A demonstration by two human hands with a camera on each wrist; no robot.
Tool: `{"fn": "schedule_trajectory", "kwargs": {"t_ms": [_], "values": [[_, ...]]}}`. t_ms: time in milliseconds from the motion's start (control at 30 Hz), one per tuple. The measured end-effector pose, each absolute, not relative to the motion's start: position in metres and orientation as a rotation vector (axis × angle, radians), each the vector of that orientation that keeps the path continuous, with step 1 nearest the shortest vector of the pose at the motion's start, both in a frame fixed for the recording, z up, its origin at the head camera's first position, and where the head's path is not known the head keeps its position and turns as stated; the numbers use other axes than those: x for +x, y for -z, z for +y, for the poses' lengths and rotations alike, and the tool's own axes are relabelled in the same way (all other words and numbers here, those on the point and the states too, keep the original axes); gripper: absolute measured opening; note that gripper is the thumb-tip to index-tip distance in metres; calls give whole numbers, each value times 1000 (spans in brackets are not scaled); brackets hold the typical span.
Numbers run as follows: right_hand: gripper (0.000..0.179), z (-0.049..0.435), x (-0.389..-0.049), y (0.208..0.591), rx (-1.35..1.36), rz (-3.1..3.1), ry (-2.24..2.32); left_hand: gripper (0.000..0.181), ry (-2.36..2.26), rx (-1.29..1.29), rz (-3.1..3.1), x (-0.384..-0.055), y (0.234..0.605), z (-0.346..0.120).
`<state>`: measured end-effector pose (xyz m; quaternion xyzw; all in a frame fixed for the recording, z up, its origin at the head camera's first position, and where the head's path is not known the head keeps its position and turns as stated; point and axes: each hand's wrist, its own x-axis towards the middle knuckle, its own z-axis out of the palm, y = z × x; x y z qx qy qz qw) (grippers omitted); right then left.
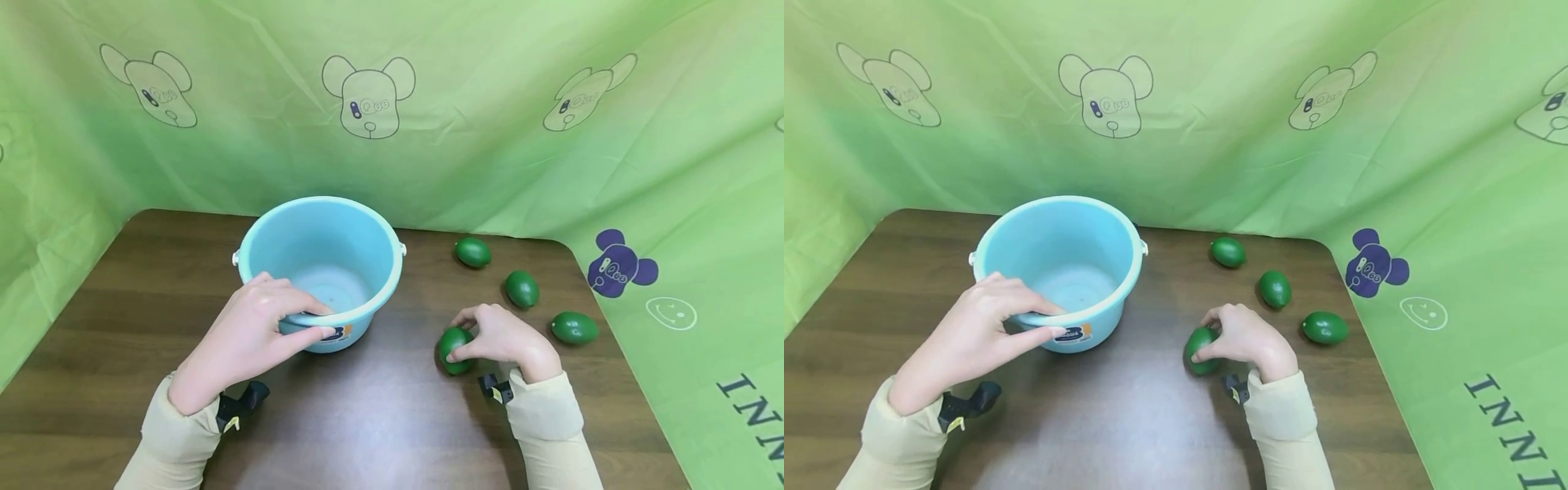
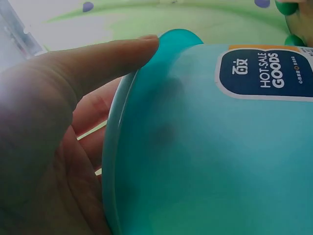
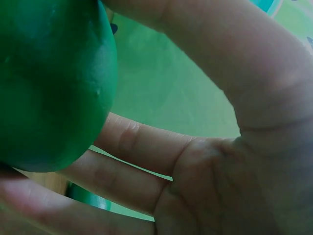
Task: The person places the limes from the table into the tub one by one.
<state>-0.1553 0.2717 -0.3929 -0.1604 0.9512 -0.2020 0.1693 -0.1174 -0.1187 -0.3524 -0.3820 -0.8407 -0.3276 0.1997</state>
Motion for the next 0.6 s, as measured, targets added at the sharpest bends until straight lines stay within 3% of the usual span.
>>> {"fn": "schedule_trajectory", "kwargs": {"t_ms": [600], "values": [[63,272,-150,393,-457,2695,579,20,988,-1371,-2298,-107,351,-110]]}}
